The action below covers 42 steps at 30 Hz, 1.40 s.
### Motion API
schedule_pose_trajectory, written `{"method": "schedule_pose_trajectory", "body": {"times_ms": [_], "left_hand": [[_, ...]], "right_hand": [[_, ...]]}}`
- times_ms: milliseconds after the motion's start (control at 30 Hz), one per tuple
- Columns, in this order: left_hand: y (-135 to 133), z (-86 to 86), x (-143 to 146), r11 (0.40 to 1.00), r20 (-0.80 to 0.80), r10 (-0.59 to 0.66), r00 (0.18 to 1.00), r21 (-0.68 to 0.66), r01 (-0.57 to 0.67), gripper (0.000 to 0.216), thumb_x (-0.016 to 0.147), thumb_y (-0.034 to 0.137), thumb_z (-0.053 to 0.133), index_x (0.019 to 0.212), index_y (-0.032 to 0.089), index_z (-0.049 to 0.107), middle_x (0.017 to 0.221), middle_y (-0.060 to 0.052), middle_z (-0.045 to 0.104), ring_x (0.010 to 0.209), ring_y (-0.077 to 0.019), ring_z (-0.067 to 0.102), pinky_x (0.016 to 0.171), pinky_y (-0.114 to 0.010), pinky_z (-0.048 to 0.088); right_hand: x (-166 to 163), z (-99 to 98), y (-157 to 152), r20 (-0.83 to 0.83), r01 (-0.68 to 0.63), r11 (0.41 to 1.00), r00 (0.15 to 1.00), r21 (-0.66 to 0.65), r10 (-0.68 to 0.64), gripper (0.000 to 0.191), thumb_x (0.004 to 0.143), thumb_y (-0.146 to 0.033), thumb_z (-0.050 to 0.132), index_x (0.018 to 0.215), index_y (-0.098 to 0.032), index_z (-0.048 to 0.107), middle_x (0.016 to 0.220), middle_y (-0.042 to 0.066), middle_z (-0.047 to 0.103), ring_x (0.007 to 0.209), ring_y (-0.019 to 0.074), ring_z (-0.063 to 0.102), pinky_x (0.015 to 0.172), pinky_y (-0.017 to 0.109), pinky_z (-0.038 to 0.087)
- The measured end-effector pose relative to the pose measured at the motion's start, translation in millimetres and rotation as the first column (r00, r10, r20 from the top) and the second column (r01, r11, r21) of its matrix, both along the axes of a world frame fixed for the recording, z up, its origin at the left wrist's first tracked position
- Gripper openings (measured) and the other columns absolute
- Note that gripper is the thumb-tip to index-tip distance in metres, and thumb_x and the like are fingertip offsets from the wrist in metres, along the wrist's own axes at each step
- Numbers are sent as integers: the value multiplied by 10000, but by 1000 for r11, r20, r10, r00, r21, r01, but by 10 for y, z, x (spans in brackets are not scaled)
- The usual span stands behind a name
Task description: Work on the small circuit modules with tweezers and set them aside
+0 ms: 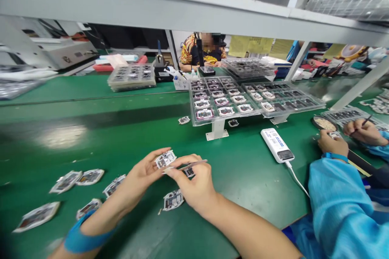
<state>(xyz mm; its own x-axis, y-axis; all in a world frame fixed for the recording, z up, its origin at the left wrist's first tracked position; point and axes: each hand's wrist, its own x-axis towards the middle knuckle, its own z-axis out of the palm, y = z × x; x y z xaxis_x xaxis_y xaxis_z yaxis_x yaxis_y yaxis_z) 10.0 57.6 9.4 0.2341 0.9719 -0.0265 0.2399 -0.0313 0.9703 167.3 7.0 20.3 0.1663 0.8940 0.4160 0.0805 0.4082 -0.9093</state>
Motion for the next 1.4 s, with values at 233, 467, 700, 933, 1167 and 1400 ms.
{"method": "schedule_pose_trajectory", "body": {"times_ms": [233, 467, 700, 933, 1167, 1400], "left_hand": [[-466, -65, -171, 972, 226, -20, 974, -222, 72, 634, 675, 371, 769, 1234, 185, 534, 1212, -119, 696, 1156, -292, 620, 996, -411, 496], [-501, -161, -194, 972, 295, 13, 955, -229, 58, 600, 663, 347, 751, 1213, 206, 556, 1171, -86, 709, 1135, -279, 632, 990, -399, 500], [-541, -1, -208, 949, 312, 118, 943, -315, -14, 467, 740, 372, 704, 1160, 185, 622, 837, -23, 685, 765, -177, 605, 659, -262, 483], [-602, 18, -110, 926, 363, 132, 922, -377, 16, 462, 746, 414, 716, 1131, 175, 629, 707, 9, 597, 599, -132, 470, 548, -250, 372], [-618, 69, -97, 921, 399, 131, 908, -389, 38, 482, 714, 436, 747, 1097, 167, 629, 746, 1, 612, 622, -133, 485, 549, -249, 386], [-598, 45, -116, 862, 503, 200, 841, -498, 92, 514, 692, 400, 792, 1119, 175, 616, 723, 23, 607, 596, -96, 466, 561, -219, 380]], "right_hand": [[-77, -118, -21, 157, -73, 996, 985, 48, 65, 22, 794, -204, 717, 802, -220, 703, 828, 51, 762, 787, 211, 696, 769, 363, 508], [-97, -115, -45, 249, -136, 985, 962, 101, 107, 46, 821, -198, 704, 787, -223, 687, 786, 42, 758, 759, 207, 691, 772, 378, 483], [-86, -135, -50, 128, -122, 992, 984, -45, 127, 17, 813, -213, 694, 804, -211, 680, 798, 37, 730, 761, 194, 678, 740, 336, 513], [-82, -180, -8, -24, -23, 982, 1000, -190, 18, 76, 782, -256, 732, 789, -196, 686, 775, 22, 740, 731, 175, 684, 697, 295, 530], [-108, -209, -16, -63, -27, 977, 998, -209, 14, 82, 754, -248, 758, 774, -199, 695, 767, 24, 751, 730, 183, 701, 695, 299, 544], [-104, -224, -38, -39, -70, 997, 997, -40, 68, 48, 781, -211, 741, 801, -228, 701, 804, 34, 755, 777, 207, 703, 740, 357, 547]]}}
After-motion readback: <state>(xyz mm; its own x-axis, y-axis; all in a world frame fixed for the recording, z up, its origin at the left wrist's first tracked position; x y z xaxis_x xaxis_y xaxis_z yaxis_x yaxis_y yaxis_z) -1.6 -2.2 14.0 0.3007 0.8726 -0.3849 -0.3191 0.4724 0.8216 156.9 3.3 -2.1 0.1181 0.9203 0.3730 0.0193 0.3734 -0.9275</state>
